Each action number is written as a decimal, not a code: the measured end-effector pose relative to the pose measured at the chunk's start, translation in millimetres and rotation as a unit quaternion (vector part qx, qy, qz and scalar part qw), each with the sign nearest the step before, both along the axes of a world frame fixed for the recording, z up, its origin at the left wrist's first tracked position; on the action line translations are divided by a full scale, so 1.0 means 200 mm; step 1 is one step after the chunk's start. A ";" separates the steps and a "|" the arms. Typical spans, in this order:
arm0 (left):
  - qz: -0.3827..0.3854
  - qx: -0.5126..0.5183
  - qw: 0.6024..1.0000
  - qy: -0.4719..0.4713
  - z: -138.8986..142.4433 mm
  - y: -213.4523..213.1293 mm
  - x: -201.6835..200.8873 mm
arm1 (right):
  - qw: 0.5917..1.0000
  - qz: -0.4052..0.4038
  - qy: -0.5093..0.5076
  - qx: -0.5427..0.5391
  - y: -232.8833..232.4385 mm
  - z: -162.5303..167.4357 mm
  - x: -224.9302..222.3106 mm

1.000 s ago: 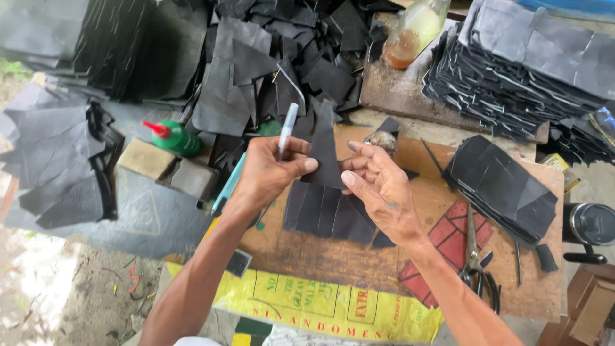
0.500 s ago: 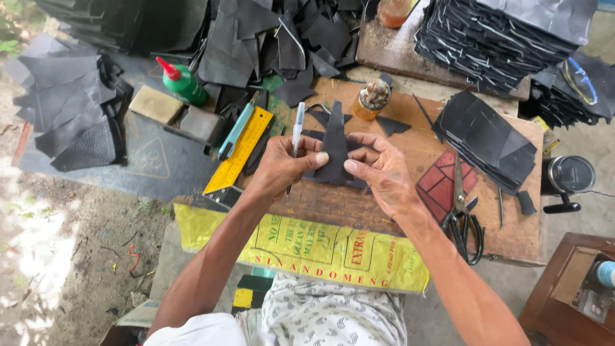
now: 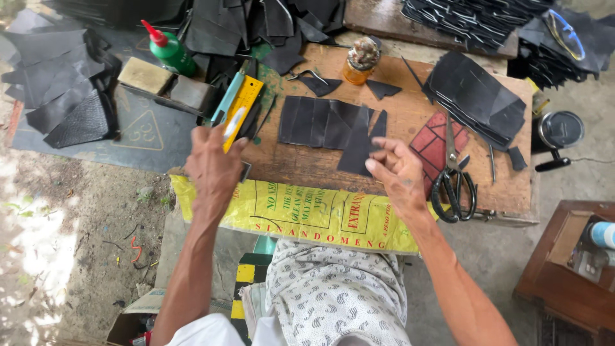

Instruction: The person measures and marks black material pieces with a white marker and ruler, then cuts them with scissors. They also handle a red patterned piece, aligning and trimming it on the workbench.

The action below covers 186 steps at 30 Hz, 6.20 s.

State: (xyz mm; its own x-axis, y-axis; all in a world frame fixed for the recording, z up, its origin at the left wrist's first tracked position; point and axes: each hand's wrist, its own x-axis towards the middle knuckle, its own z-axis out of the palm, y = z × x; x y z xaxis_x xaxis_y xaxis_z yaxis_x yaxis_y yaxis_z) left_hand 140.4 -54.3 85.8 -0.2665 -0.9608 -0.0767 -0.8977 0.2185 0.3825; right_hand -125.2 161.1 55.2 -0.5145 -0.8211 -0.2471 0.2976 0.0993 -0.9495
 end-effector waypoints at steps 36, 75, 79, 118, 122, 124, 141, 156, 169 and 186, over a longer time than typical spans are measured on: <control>-0.102 -0.079 0.978 0.164 -0.08 0.02 0.09 | 0.822 0.010 0.564 0.077 0.11 -0.06 -0.12; 0.009 0.120 0.965 0.235 -0.24 -0.07 -0.43 | 0.807 0.033 0.587 0.053 0.07 -0.23 -0.24; 0.019 0.127 0.962 0.242 -0.24 -0.08 -0.43 | 0.807 0.031 0.588 0.051 0.06 -0.22 -0.24; -0.074 0.044 0.977 0.193 -0.24 -0.05 -0.44 | 0.831 0.018 0.556 0.022 -0.03 -0.20 -0.17; -0.096 0.007 0.988 0.124 -0.22 -0.04 -0.43 | 0.846 0.047 0.530 0.034 -0.02 -0.17 -0.20; -0.120 -0.090 0.981 0.121 -0.20 -0.02 -0.43 | 0.835 0.071 0.545 0.020 -0.01 -0.15 -0.23; -0.331 0.174 0.911 0.175 -0.16 0.19 -0.95 | 0.847 0.143 0.512 0.015 -0.13 -0.07 -0.43; -0.318 0.198 0.913 0.162 -0.18 0.19 -0.96 | 0.839 0.177 0.514 0.020 -0.07 -0.10 -0.46; -0.321 0.196 0.911 0.166 -0.20 0.18 -0.96 | 0.814 0.170 0.552 0.067 0.00 -0.09 -0.38; -0.321 0.206 0.908 0.175 -0.22 0.17 -0.96 | 0.822 0.158 0.540 0.087 -0.03 -0.17 -0.41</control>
State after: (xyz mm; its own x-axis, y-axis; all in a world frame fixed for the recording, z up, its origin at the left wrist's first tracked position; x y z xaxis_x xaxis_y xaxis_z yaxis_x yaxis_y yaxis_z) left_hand -50.8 -19.5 42.4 -0.8385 -0.5078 -0.1978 -0.4445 0.4272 0.7873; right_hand -206.9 155.2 21.3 -0.2797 -0.9563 0.0857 -0.7757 0.1725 -0.6071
